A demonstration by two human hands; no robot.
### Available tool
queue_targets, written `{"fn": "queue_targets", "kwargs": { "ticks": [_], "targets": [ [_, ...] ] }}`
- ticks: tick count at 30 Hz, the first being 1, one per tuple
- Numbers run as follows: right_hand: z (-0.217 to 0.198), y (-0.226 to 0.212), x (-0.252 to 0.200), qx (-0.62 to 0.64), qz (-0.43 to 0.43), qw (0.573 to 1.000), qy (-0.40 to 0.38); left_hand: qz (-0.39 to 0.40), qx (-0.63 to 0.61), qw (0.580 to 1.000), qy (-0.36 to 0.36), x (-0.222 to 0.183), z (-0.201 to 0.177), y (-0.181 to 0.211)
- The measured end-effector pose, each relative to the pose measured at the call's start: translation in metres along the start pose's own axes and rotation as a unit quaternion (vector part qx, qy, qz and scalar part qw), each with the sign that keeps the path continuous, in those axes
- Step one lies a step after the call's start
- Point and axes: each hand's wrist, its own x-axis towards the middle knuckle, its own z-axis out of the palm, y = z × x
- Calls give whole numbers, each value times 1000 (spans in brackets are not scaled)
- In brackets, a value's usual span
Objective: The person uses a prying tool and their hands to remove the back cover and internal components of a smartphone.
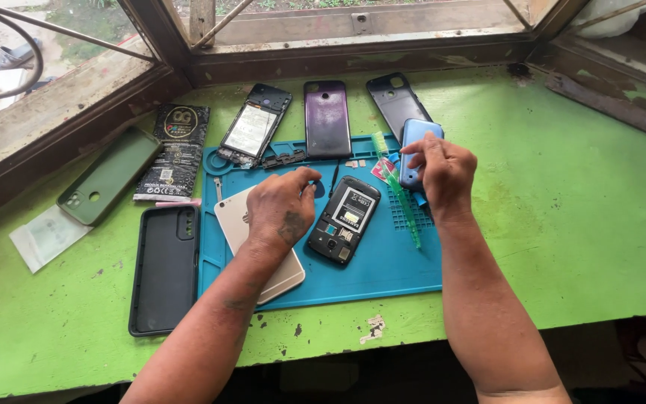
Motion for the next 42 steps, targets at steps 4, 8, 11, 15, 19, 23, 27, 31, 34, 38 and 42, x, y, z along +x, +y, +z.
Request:
{"fn": "queue_targets", "kwargs": {
  "ticks": [4,8,11,15,19,23,27,31,34,38,42],
  "targets": [
    [0,-6,-2,-1,-32,999,19,17,34,999,7,1,6,0],
    [5,0,-2,-83,-73,994,1,24,43,999,3,1,4,1],
    [9,4,-5,-119,-81,990,-9,12,54,998,-18,1,-3,7],
    [11,4,-8,-141,-86,986,-13,3,54,998,-36,2,-8,12],
    [11,-4,-10,-138,-85,987,-9,22,44,999,-23,0,-4,7],
    [8,-5,-10,-136,-111,984,6,38,59,997,15,-1,2,6],
    [5,-10,-7,-102,-128,986,-7,29,82,996,12,0,4,6],
    [4,-6,-6,-91,-129,987,-12,26,88,996,-2,2,1,7],
    [4,-3,-6,-93,-133,987,-18,19,98,995,-13,1,-2,10],
    [6,-2,-7,-115,-136,984,-17,16,89,996,-20,2,-2,9],
    [9,-1,-9,-138,-133,981,-28,22,86,996,-1,2,5,4]
  ]
}}
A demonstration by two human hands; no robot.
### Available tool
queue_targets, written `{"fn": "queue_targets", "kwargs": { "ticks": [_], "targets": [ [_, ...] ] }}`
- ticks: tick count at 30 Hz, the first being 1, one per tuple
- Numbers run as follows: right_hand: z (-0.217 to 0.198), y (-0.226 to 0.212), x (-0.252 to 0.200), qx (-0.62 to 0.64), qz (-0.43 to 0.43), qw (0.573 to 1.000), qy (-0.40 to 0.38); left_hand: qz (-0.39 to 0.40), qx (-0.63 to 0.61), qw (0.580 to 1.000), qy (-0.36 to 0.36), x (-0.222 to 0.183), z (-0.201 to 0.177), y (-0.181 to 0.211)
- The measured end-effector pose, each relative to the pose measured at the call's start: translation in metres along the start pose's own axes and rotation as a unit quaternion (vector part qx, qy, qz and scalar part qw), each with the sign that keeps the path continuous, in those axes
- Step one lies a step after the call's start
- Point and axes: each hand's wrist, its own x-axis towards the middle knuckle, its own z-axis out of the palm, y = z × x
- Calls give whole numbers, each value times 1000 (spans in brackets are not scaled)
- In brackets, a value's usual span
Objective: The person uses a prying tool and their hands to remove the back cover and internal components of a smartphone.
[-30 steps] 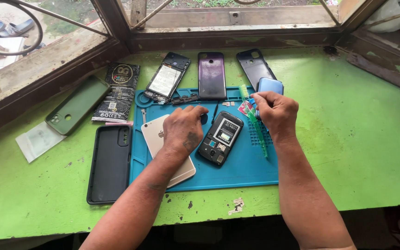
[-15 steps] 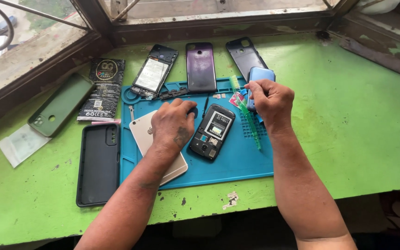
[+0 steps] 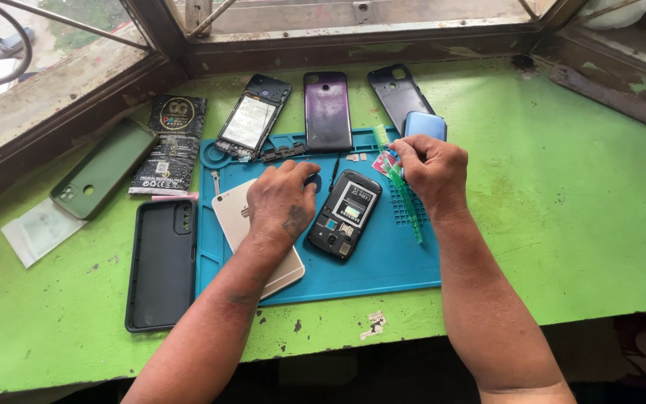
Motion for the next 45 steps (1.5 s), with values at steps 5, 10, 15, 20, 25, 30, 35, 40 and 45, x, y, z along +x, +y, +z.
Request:
{"fn": "queue_targets", "kwargs": {
  "ticks": [5,10,15,20,25,30,35,40,45],
  "targets": [
    [-1,-2,0,6,2,1000,2,4,-28,999,21,-2,0,-3],
    [0,-4,-1,7,4,1000,8,-6,-25,999,18,-2,-6,0],
    [1,-3,-2,1,10,1000,-11,-14,10,999,38,-2,-5,-5],
    [5,-5,-2,-4,5,1000,-18,-27,-2,999,27,0,-12,-2],
    [6,-13,-5,4,6,1000,-26,-29,-10,999,26,0,-13,0],
    [8,-14,-8,-6,5,1000,-30,-24,-9,999,34,0,-9,-3],
    [8,-15,-8,-10,-2,999,-43,-30,-4,999,31,1,-8,-3],
    [8,-15,-8,-12,-2,999,-48,-34,-5,999,28,0,-9,-2],
    [10,-13,-8,-10,4,999,-49,-34,3,999,39,0,-6,-4]
  ]
}}
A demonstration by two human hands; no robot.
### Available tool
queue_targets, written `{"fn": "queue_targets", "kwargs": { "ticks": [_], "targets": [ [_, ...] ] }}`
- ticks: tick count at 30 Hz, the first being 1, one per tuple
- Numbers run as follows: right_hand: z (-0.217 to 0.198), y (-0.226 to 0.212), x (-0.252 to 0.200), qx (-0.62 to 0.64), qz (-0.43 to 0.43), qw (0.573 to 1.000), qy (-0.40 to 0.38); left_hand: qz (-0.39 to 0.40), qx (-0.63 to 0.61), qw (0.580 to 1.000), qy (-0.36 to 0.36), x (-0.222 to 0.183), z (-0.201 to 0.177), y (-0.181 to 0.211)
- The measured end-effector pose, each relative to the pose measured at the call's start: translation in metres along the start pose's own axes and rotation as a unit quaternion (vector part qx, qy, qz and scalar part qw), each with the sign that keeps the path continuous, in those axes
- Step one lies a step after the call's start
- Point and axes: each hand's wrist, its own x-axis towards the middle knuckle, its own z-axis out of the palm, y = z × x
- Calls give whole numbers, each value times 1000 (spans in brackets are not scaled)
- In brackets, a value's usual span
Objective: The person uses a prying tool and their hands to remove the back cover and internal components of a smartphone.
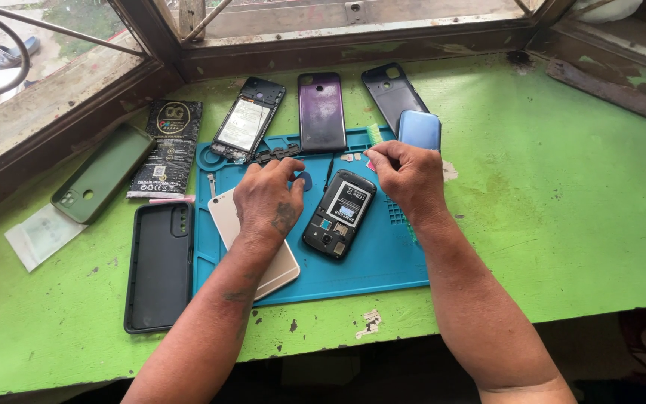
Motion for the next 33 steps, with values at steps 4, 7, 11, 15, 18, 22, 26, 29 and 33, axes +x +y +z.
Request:
{"fn": "queue_targets", "kwargs": {
  "ticks": [4,7,11,15,18,22,26,29,33],
  "targets": [
    [2,1,-1,-6,3,1000,-4,2,-5,1000,1,0,-2,1],
    [2,-2,-1,5,10,1000,-6,-4,-17,1000,-8,0,-8,4],
    [0,-1,-1,-11,12,1000,-8,1,-14,1000,-14,1,-6,3],
    [1,2,-2,-14,14,1000,-10,3,-9,1000,-19,2,-3,0],
    [0,1,-1,-3,9,1000,-9,5,-16,1000,-19,2,-2,-1],
    [1,1,-2,-10,9,1000,-11,7,-17,1000,-11,2,-2,-2],
    [1,-1,-3,-9,14,1000,-23,7,-35,999,-8,2,-1,-3],
    [1,-4,-4,-19,20,999,-34,12,-28,1000,-6,2,4,-6],
    [1,-9,-5,-16,13,999,-41,15,-15,1000,-11,2,5,-7]
  ]
}}
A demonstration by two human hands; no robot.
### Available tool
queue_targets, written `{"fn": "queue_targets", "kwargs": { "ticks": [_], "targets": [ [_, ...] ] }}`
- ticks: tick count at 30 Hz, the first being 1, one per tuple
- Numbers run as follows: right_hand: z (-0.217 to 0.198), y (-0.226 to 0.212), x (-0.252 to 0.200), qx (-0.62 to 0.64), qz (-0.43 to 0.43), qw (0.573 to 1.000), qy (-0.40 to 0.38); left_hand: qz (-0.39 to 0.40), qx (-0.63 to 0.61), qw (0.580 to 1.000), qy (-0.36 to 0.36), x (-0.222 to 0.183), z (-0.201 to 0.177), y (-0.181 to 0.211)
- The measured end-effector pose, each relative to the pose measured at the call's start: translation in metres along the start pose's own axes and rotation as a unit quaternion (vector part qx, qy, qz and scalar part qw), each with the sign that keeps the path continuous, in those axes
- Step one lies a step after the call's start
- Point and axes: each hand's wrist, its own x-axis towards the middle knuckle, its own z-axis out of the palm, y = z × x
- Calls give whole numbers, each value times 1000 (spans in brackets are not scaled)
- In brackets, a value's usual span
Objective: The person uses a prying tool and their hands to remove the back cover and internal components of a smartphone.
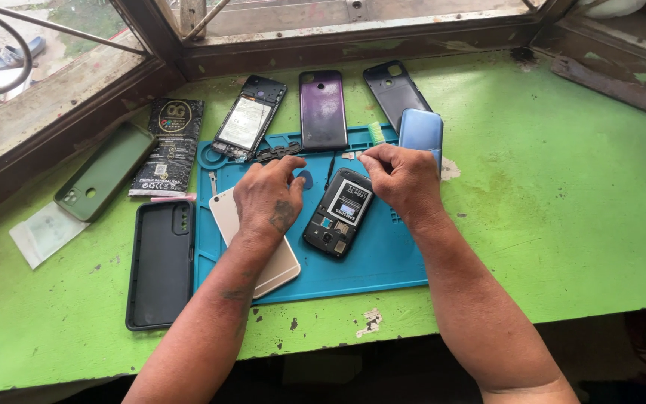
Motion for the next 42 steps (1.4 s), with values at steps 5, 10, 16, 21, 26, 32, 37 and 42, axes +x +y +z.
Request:
{"fn": "queue_targets", "kwargs": {
  "ticks": [5,10,16,21,26,32,37,42],
  "targets": [
    [0,0,0,-12,-13,1000,6,5,1,1000,27,-1,10,-4],
    [2,-1,-1,-20,-22,1000,2,2,10,999,37,-3,9,-4],
    [2,-2,0,-11,-10,1000,-2,38,-15,995,89,-1,6,7],
    [2,-7,0,-32,-11,999,-16,28,-11,996,85,2,-5,31],
    [3,-5,1,-35,-21,999,-5,16,11,999,46,17,7,31],
    [1,-4,3,-30,-6,1000,4,-21,42,997,-61,50,20,41],
    [1,-2,1,-20,-5,1000,10,-18,68,994,-78,57,37,42],
    [1,-4,0,-33,-29,999,10,-34,91,990,-103,61,36,43]
  ]
}}
